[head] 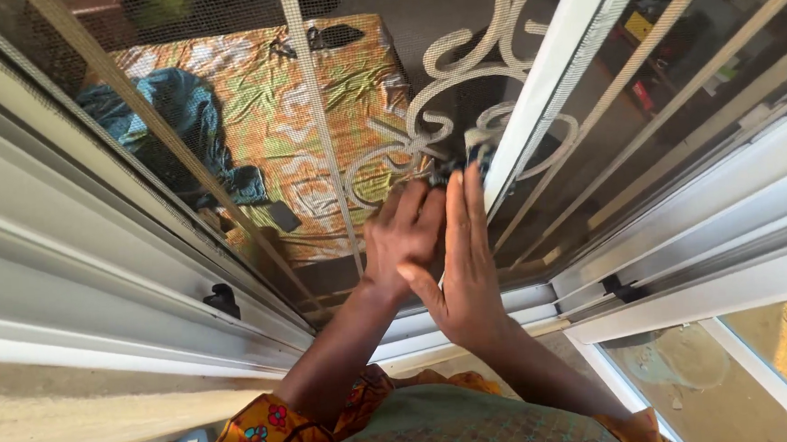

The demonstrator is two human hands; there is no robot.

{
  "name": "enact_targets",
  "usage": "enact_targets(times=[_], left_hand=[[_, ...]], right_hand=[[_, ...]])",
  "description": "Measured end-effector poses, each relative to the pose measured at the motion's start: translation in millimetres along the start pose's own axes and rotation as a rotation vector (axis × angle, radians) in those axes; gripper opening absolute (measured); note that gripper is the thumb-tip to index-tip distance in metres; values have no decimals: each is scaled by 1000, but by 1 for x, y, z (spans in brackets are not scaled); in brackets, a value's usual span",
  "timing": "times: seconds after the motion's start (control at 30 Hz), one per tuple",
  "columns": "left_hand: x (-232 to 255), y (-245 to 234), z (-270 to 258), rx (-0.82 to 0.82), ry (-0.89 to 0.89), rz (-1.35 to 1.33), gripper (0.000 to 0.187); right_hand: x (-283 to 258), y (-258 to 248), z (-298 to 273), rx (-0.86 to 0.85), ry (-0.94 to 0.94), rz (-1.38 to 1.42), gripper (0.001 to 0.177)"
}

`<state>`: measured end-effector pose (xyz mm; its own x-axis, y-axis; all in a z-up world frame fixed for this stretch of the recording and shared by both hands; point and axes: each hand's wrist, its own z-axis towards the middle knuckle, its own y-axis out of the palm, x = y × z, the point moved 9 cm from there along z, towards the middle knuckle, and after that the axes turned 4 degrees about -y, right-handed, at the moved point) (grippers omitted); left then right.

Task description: Repairing or adjusting the locking mechanism on a sliding glass door.

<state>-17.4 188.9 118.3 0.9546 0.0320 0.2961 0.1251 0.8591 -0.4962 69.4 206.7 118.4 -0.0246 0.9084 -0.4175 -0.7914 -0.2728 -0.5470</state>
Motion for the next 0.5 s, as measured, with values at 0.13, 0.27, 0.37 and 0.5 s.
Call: enact_targets(times=[0.13, 0.27, 0.37, 0.5], left_hand=[[-4, 0, -16, 4, 20, 31, 21], [-4, -6, -8, -51, -48, 9, 14], [1, -20, 10, 30, -70, -59, 14], [-1, -28, 11, 122, -45, -103, 20]], right_hand=[[15, 17, -19, -89, 63, -17, 97], [4, 4, -10, -91, -1, -38, 95], [-3, -9, -1, -41, -43, -23, 90], [0, -5, -10, -31, -53, -70, 73]])
